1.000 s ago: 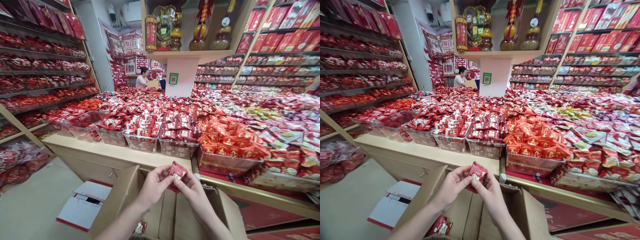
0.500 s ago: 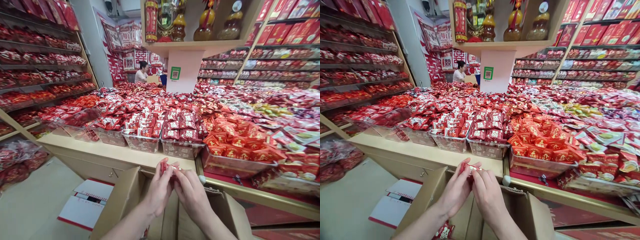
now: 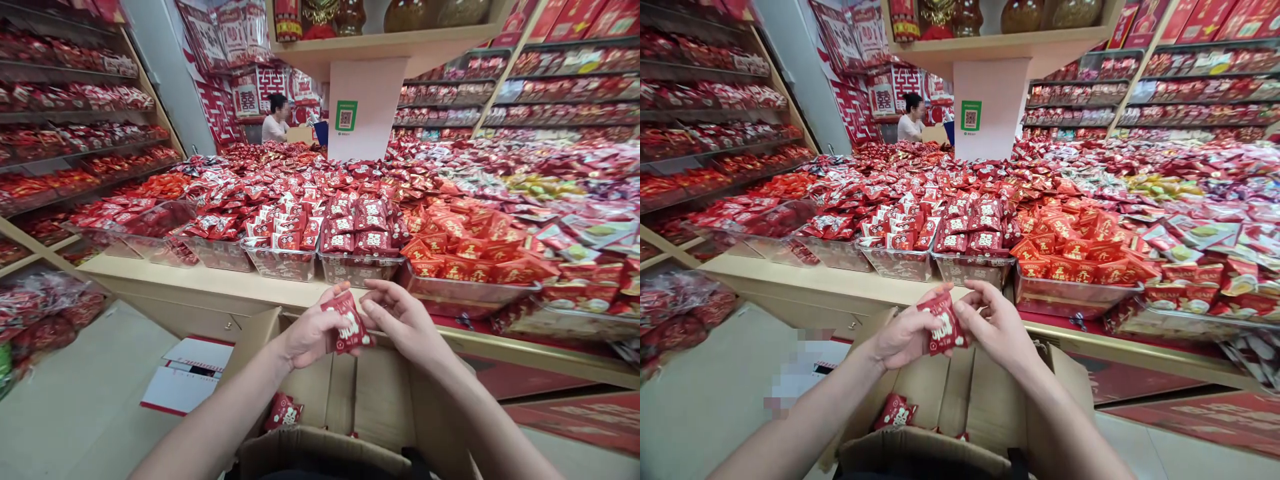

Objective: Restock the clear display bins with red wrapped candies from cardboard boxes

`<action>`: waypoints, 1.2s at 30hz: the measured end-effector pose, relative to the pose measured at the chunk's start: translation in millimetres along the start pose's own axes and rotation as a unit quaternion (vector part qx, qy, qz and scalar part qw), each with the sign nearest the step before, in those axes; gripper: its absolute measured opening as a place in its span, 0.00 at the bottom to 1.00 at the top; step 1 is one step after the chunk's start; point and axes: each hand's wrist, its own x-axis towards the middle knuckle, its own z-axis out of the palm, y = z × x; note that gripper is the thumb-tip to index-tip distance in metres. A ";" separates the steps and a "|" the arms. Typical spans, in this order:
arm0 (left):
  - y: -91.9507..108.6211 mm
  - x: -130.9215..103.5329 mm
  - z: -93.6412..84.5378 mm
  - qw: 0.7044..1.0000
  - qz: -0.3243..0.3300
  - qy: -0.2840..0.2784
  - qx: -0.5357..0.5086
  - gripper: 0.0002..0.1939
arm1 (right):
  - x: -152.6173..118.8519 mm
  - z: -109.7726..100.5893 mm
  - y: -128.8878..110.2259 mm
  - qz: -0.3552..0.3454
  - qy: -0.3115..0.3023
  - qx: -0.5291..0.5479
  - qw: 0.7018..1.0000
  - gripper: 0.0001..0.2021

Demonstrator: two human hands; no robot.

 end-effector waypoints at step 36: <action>165.6 190.8 -85.4 0.752 0.223 0.267 0.560 0.27 | 292.2 -104.1 3.9 0.112 0.129 -0.309 0.936 0.16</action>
